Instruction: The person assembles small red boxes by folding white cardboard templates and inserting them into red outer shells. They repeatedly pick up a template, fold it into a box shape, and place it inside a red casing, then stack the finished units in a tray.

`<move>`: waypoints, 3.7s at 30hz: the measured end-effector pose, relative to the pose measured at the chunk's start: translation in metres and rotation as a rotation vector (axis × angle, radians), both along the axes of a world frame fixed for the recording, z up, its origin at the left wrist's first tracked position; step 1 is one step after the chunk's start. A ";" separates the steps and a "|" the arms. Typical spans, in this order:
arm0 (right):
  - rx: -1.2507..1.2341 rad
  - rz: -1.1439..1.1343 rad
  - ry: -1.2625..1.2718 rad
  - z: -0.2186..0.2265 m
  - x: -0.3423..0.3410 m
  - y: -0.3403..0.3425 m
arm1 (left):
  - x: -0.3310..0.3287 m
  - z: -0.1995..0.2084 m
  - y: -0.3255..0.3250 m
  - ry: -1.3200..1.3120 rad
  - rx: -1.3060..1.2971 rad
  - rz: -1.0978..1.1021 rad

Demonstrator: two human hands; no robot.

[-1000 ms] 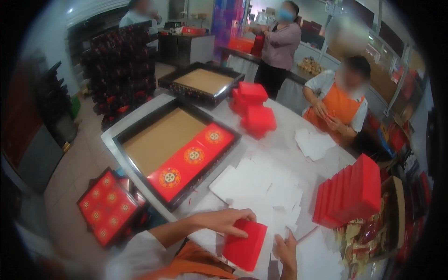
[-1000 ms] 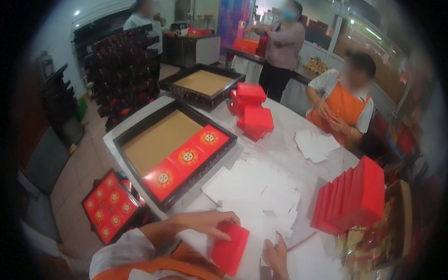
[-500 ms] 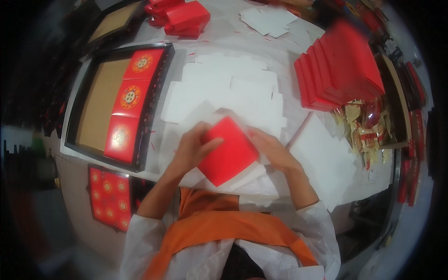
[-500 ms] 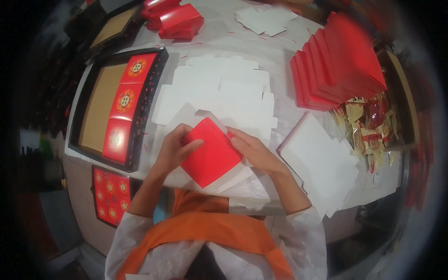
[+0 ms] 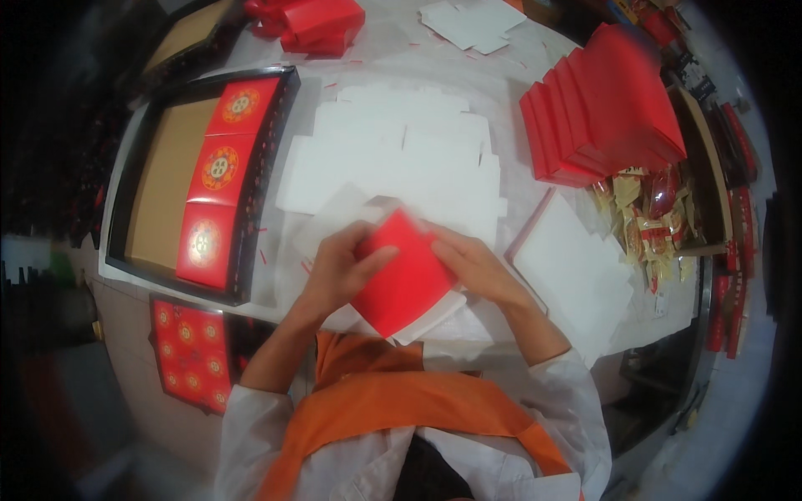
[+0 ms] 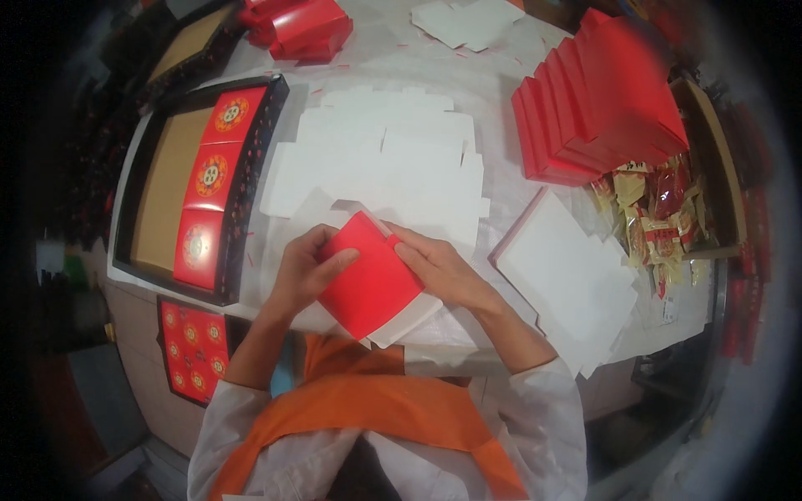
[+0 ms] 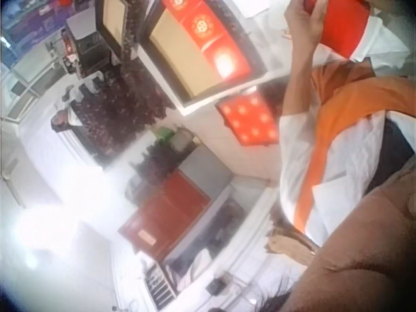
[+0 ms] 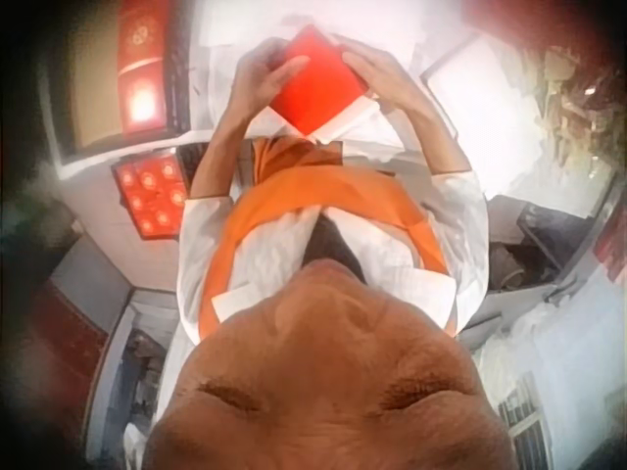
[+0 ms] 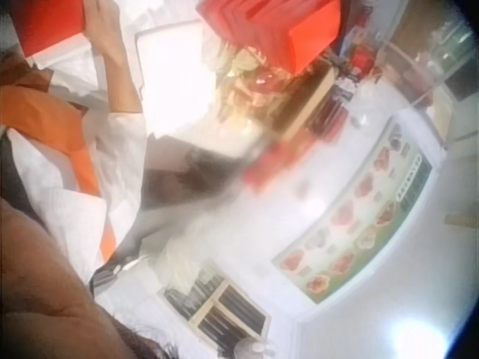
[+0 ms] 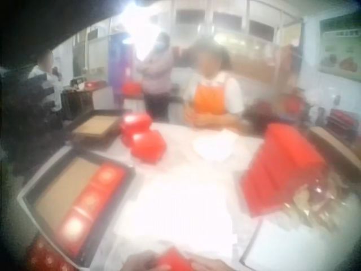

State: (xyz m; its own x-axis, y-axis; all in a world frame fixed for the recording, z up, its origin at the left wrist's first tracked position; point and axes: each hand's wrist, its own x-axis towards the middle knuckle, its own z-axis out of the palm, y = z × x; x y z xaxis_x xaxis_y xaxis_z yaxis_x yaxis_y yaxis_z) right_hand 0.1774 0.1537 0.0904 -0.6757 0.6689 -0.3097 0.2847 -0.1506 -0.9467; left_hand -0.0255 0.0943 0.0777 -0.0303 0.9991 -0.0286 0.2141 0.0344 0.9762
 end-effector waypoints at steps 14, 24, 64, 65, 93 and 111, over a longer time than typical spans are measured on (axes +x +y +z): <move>0.231 0.024 -0.041 0.010 0.003 -0.016 | 0.009 0.002 -0.011 -0.022 -0.085 0.108; 0.396 0.109 -0.020 0.003 -0.001 -0.027 | 0.014 0.004 -0.015 -0.171 -0.215 -0.027; 0.257 -0.117 0.199 -0.004 -0.015 -0.043 | 0.009 0.028 0.002 0.175 0.312 -0.039; 0.321 -0.234 0.188 -0.019 -0.014 -0.045 | 0.007 0.023 0.000 0.267 0.512 0.171; -0.108 -0.740 0.473 -0.079 -0.003 -0.116 | 0.040 -0.051 -0.095 -0.242 0.026 0.330; -0.175 -0.687 0.351 -0.071 0.001 -0.109 | 0.031 -0.053 -0.084 -0.077 -0.043 0.130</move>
